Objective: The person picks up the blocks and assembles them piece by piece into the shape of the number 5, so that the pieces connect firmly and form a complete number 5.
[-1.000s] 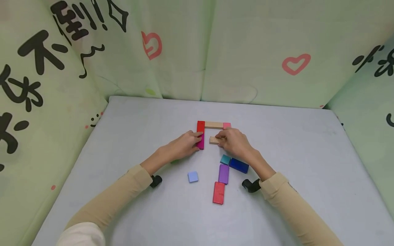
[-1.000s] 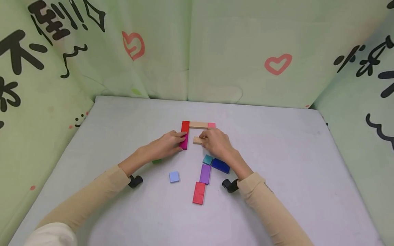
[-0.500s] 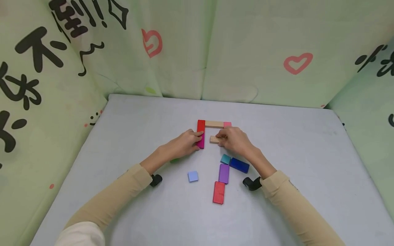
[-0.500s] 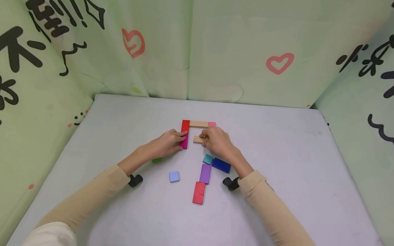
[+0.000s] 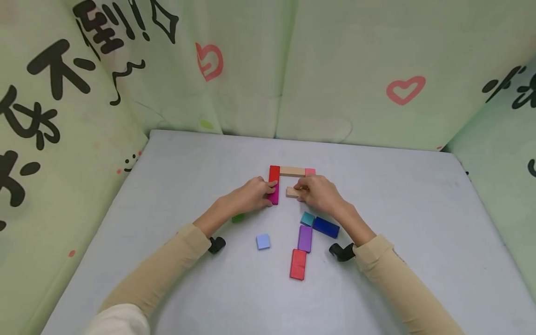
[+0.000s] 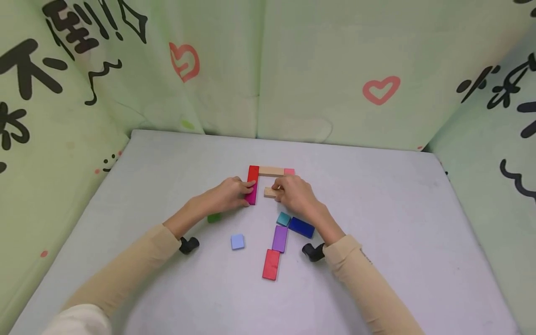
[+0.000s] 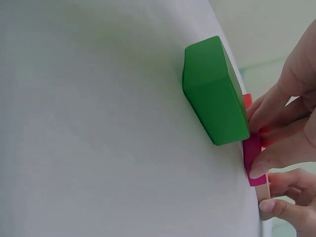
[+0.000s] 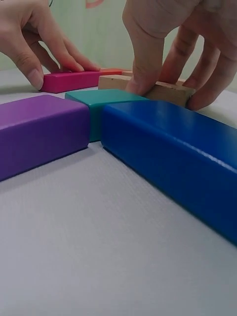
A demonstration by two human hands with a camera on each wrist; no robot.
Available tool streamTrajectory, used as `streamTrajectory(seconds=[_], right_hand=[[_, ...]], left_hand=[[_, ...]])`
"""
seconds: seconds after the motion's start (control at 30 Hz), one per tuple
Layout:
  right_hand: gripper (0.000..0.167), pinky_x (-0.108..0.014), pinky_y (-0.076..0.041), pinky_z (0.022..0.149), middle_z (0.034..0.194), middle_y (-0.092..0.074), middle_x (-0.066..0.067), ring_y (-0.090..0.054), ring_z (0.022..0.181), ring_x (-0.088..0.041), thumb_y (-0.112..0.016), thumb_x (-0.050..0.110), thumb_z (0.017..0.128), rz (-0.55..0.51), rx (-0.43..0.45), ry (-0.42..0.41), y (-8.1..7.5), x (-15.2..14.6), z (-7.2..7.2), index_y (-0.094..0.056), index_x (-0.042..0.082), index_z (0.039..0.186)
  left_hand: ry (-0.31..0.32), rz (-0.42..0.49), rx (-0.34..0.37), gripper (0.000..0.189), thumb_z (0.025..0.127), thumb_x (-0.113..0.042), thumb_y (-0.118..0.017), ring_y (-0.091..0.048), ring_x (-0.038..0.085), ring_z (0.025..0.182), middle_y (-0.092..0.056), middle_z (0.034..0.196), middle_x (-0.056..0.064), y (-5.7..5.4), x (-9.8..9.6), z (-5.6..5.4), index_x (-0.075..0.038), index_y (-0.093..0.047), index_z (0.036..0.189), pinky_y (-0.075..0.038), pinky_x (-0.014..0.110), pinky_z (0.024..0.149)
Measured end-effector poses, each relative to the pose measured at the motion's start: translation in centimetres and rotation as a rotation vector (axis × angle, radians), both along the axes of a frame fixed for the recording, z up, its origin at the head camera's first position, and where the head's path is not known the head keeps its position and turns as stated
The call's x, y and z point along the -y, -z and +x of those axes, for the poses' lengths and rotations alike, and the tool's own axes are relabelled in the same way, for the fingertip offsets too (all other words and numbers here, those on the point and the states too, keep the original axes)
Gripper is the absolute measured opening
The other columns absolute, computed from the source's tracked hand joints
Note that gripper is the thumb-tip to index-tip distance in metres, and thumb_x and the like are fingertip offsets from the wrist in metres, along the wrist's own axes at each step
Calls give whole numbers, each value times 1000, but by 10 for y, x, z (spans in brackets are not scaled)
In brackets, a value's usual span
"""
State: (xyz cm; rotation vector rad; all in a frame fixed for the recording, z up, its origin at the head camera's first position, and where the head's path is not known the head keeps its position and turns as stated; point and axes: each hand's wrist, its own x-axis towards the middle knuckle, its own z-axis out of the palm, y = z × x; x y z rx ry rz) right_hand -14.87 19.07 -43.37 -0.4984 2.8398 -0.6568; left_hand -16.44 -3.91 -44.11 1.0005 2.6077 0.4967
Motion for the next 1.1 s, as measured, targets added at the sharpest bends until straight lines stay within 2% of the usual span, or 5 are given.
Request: streamTrajectory(seconds=[0.3, 0.57, 0.83, 1.1], right_hand=[[24, -51, -55, 96, 112, -75, -16, -65, 103, -31, -76, 6, 91, -4, 14, 16, 0, -2, -1, -76, 3, 115], [24, -51, -55, 95, 112, -76, -16, -66, 102, -31, -76, 6, 91, -21, 28, 20, 0, -1, -3, -76, 3, 115], [25, -51, -56, 92, 111, -76, -16, -66, 101, -30, -77, 5, 90, -16, 32, 13, 0, 2, -4, -76, 3, 114], [26, -52, -55, 93, 113, -75, -16, -66, 103, -31, -77, 6, 91, 6, 55, 19, -2, 2, -8, -76, 3, 116]], left_hand=[[-15, 10, 25, 47, 93, -17, -77, -57, 26, 107, -49, 154, 10, 3, -4, -1, -2, -64, 136, -53, 31, 89], [-65, 24, 70, 48, 93, -17, -77, -56, 27, 115, -48, 155, 7, 2, -3, 0, -2, -64, 137, -52, 34, 96], [-123, 54, 110, 49, 92, -18, -78, -55, 25, 115, -49, 156, 4, 4, 0, 1, -5, -63, 138, -53, 32, 94], [-136, 77, 116, 48, 92, -17, -79, -55, 24, 116, -50, 155, 3, 2, 1, 1, -5, -64, 136, -52, 31, 94]])
